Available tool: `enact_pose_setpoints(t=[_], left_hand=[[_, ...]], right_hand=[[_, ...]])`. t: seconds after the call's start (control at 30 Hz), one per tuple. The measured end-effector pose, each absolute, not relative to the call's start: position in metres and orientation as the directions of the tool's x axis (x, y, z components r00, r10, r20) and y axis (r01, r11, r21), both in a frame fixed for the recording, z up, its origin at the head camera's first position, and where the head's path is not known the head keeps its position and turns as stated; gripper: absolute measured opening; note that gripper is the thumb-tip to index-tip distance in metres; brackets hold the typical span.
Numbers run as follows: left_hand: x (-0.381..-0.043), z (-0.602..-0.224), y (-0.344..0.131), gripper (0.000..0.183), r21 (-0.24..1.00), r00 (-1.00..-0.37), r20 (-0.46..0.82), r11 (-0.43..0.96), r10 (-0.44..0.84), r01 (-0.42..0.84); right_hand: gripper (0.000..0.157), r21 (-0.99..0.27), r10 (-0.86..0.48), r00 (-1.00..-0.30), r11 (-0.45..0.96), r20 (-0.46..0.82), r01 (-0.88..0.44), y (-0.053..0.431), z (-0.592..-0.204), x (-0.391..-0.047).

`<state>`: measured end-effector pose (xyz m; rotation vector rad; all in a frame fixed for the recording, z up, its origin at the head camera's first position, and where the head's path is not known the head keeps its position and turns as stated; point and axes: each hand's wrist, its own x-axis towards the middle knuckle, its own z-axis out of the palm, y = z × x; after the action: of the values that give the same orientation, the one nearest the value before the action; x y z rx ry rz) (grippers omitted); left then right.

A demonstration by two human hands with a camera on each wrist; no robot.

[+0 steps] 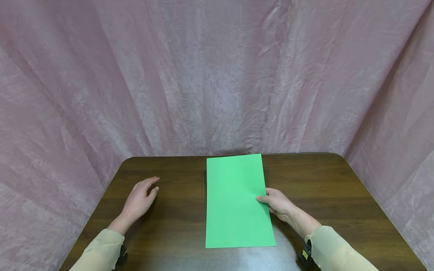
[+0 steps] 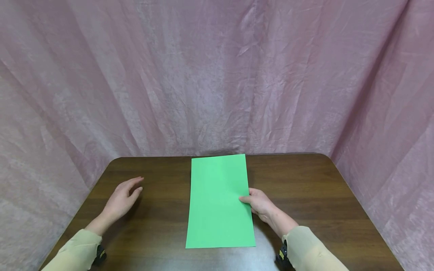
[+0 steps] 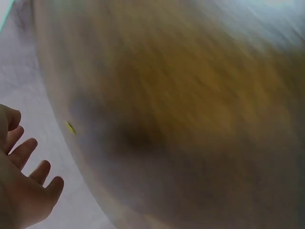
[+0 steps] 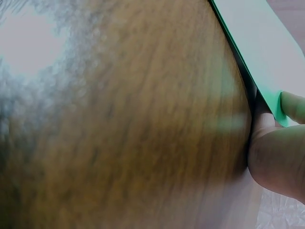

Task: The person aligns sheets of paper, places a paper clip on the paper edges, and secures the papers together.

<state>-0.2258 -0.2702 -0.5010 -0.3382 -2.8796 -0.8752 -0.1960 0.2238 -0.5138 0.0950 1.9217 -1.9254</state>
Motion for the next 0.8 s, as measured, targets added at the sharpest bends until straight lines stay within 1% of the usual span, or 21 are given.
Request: enact_pose_setpoints(t=[0.13, 0.37, 0.5, 0.8], left_hand=[[-0.222, -0.507, -0.285, 0.051, 0.437, -0.966, 0.182, 0.865, 0.183, 0.246], [-0.214, -0.515, -0.296, 0.063, 0.391, -0.967, 0.132, 0.885, 0.216, 0.251], [-0.212, -0.518, -0.296, 0.063, 0.384, -0.966, 0.113, 0.887, 0.231, 0.257], [-0.210, -0.521, -0.295, 0.054, 0.365, -0.962, 0.131, 0.890, 0.239, 0.271]], right_hand=[[0.041, -0.939, -0.238, -0.909, 0.043, -0.343, 0.342, 0.223, -0.513, -0.197], [0.041, -0.936, -0.236, -0.907, 0.051, -0.350, 0.348, 0.223, -0.513, -0.196], [0.043, -0.936, -0.241, -0.905, 0.048, -0.351, 0.350, 0.224, -0.512, -0.196], [0.042, -0.935, -0.237, -0.906, 0.047, -0.351, 0.351, 0.222, -0.514, -0.197]])
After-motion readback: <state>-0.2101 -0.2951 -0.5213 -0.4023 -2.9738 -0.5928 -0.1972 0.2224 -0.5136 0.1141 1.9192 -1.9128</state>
